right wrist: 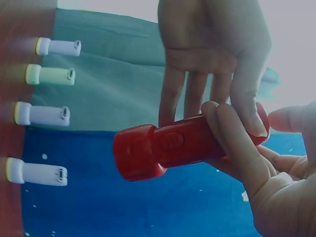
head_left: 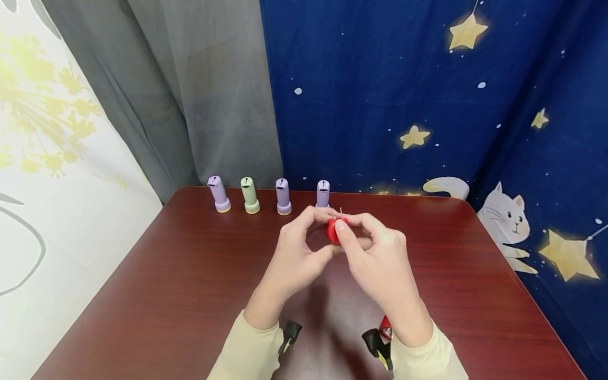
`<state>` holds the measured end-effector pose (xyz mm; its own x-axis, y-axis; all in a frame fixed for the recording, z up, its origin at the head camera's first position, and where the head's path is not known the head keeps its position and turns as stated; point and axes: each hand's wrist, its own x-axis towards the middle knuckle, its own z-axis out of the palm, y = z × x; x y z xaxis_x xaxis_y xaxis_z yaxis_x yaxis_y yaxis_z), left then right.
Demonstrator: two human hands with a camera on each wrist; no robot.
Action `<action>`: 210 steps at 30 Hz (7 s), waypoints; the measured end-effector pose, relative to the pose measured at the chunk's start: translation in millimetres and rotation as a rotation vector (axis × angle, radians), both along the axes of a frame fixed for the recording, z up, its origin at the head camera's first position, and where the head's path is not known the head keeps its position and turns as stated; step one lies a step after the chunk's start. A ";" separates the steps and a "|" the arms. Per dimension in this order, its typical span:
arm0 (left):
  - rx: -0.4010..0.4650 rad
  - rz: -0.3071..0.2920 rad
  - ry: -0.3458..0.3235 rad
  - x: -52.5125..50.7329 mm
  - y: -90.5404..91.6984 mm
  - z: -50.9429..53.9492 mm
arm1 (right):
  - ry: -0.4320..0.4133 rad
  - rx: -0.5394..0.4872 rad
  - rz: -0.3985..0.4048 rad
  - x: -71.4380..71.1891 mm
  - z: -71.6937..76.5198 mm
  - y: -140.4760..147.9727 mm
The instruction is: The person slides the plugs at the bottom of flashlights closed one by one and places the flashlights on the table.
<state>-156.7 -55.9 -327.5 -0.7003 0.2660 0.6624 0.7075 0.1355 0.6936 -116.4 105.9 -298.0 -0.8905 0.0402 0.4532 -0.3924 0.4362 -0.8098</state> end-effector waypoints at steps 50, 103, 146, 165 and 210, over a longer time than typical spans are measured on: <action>-0.206 -0.026 0.241 8.4 -21.2 35.7 | 0.270 0.055 0.054 9.1 6.5 3.2; -0.123 -0.004 0.330 11.4 -18.2 41.9 | 0.255 -0.062 0.175 14.6 15.9 4.7; -0.146 0.010 0.332 8.5 -20.5 42.1 | 0.226 0.006 0.208 16.2 16.7 5.6; -0.145 -0.013 0.313 9.1 -23.9 45.3 | 0.169 -0.006 0.215 15.3 18.5 5.3; -0.172 -0.070 0.223 9.6 -27.4 48.2 | 0.150 -0.146 0.357 8.8 18.3 13.6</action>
